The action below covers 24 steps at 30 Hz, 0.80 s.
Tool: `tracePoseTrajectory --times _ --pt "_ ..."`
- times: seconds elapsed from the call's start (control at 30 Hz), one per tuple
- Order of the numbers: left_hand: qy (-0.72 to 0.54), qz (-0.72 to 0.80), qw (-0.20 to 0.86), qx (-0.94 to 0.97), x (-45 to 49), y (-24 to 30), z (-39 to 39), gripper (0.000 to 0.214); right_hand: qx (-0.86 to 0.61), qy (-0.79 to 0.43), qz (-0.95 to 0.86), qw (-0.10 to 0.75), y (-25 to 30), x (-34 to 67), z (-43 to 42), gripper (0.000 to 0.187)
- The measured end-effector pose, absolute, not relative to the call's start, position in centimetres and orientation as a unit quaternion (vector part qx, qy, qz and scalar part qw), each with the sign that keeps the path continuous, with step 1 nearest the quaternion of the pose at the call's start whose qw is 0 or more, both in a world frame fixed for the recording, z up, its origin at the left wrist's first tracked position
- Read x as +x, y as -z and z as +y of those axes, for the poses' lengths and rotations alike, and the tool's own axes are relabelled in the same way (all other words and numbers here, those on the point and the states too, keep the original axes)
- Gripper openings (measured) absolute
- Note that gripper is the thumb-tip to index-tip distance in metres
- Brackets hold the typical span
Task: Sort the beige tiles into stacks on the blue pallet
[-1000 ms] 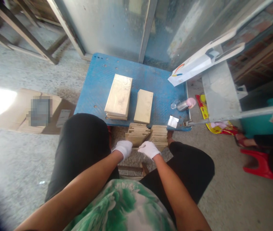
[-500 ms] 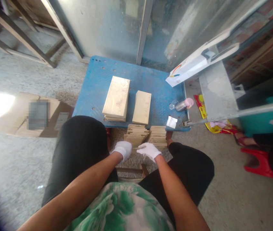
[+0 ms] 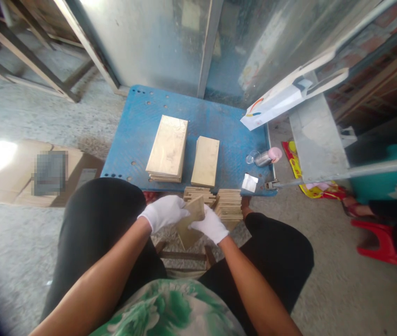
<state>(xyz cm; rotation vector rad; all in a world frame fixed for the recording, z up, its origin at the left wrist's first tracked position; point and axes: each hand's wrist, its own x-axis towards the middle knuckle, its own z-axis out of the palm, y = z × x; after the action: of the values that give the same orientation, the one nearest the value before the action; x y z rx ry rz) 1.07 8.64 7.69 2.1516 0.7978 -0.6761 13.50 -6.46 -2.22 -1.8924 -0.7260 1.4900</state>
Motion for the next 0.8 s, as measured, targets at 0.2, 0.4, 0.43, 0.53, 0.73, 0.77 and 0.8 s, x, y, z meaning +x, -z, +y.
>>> tracePoseTrajectory --times 0.2,0.4,0.43,0.53,0.73,0.77,0.8 --pt "0.199 0.416 0.442 0.769 0.6 -8.9 10.1 0.032 -0.797 -0.441 -0.317 0.266 -1.0 12.9 -5.4 0.114" --pt "0.150 0.453 0.446 0.757 0.9 -9.0 10.2 0.044 -0.814 -0.428 -0.362 0.152 -1.2 11.1 -5.9 0.149" --pt "0.148 0.455 0.447 0.756 1.0 -8.9 10.1 0.043 -0.815 -0.425 -0.364 0.150 -1.0 10.9 -5.9 0.151" --pt "0.139 0.459 0.461 0.747 0.9 -8.6 10.0 0.041 -0.822 -0.403 -0.372 0.153 -0.7 10.7 -5.9 0.150" --pt "0.090 0.462 0.529 0.706 0.6 -7.7 10.0 0.041 -0.836 -0.322 -0.416 0.154 -0.8 11.3 -5.4 0.141" --pt "0.083 0.465 0.540 0.696 0.6 -7.8 10.1 0.041 -0.840 -0.308 -0.420 0.154 -1.0 11.3 -5.3 0.139" --pt "0.074 0.468 0.549 0.688 0.6 -7.9 10.1 0.041 -0.844 -0.297 -0.419 0.154 -1.2 11.3 -5.1 0.137"
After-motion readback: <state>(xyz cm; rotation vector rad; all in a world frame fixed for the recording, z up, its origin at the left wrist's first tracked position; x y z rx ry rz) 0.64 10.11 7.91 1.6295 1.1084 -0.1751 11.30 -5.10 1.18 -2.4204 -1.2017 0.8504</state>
